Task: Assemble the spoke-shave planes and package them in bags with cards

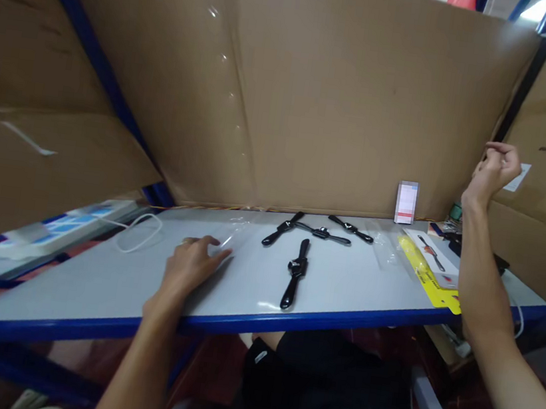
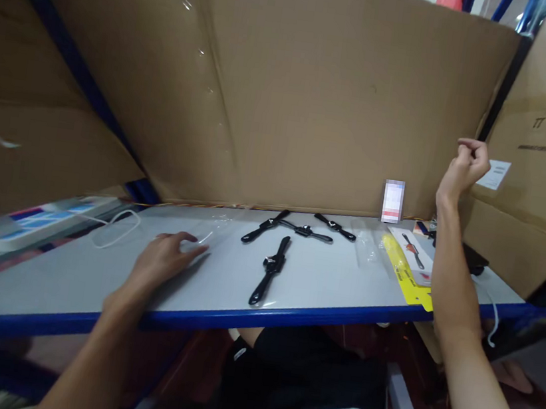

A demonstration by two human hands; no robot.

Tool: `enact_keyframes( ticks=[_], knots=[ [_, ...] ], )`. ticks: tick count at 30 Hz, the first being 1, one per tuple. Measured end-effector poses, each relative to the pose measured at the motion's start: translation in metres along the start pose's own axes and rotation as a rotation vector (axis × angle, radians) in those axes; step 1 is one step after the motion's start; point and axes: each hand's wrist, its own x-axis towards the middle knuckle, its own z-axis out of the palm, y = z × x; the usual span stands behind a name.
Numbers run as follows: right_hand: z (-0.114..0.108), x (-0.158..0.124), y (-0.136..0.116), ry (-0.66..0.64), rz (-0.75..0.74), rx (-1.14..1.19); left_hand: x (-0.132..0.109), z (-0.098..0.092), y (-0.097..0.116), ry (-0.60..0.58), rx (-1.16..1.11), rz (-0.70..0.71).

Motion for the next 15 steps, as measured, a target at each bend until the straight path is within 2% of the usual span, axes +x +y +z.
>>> enact_keyframes(
  ticks=[2, 5, 6, 8, 11, 12, 14, 15],
  knots=[
    [-0.013, 0.007, -0.038, 0.118, 0.119, 0.025, 0.001, 0.000, -0.001, -0.011, 0.001, 0.016],
    [-0.044, -0.005, -0.101, 0.155, 0.065, 0.106, 0.003, 0.000, -0.004, -0.031, 0.005, 0.029],
    [-0.057, -0.014, -0.120, 0.170, 0.038, 0.139, 0.004, -0.001, -0.005, -0.037, 0.009, 0.034],
    [-0.089, -0.040, -0.152, 0.311, -0.049, 0.165, 0.005, -0.001, -0.005, -0.044, 0.020, 0.044],
    [-0.142, -0.091, -0.178, 0.443, -0.094, -0.064, 0.005, -0.004, -0.002, -0.044, 0.036, 0.041],
    [-0.159, -0.110, -0.182, 0.348, -0.071, -0.188, 0.004, -0.006, 0.000, -0.040, 0.038, 0.034],
    [-0.187, -0.144, -0.182, 0.225, -0.058, -0.272, 0.001, -0.011, 0.006, -0.035, 0.037, 0.015],
    [-0.198, -0.159, -0.179, 0.002, -0.041, -0.343, -0.001, -0.014, 0.009, -0.035, 0.035, -0.002]
  ],
)
